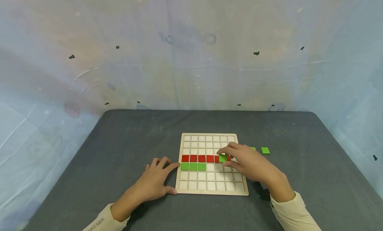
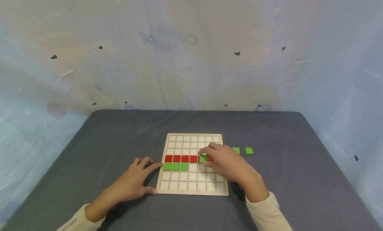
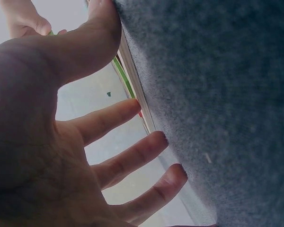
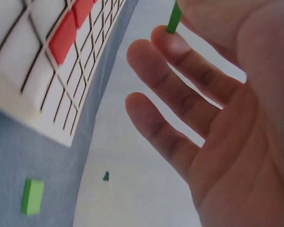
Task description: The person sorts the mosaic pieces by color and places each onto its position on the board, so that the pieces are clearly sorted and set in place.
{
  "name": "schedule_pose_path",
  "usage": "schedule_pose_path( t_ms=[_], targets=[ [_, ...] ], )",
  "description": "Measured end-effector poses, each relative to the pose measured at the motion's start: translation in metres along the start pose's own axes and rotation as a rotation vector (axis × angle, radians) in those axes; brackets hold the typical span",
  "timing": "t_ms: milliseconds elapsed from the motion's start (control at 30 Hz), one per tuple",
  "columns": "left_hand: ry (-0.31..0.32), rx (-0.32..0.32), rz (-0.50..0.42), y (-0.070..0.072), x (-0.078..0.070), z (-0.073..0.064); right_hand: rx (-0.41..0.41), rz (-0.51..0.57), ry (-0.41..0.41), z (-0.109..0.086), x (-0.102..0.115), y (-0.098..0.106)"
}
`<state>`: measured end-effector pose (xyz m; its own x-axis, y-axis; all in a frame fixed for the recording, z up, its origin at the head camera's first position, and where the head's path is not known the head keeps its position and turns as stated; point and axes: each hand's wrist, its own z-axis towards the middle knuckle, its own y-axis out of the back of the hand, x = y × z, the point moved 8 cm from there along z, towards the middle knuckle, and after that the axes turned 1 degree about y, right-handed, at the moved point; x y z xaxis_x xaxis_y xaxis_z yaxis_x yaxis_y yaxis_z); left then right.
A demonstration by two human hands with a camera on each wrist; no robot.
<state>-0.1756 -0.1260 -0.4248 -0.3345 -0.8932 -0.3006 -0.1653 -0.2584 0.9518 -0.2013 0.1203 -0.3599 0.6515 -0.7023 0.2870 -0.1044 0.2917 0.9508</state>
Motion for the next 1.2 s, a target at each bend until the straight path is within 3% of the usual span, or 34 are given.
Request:
schedule_pose_path(
  t_ms=[367,700,1200],
  targets=[
    [-0.024,-0.014,-0.001,0.001,-0.001,-0.002,-0.009,-0.006,0.103,0.009,0.017,-0.018],
    [-0.028,-0.006,-0.004,0.001,-0.001,-0.002,0.005,-0.036,0.100,0.019,0.014,-0.036],
    [-0.034,-0.010,-0.021,0.002,-0.002,-0.004,0.001,-0.101,0.073,0.024,0.011,-0.045]
  ],
)
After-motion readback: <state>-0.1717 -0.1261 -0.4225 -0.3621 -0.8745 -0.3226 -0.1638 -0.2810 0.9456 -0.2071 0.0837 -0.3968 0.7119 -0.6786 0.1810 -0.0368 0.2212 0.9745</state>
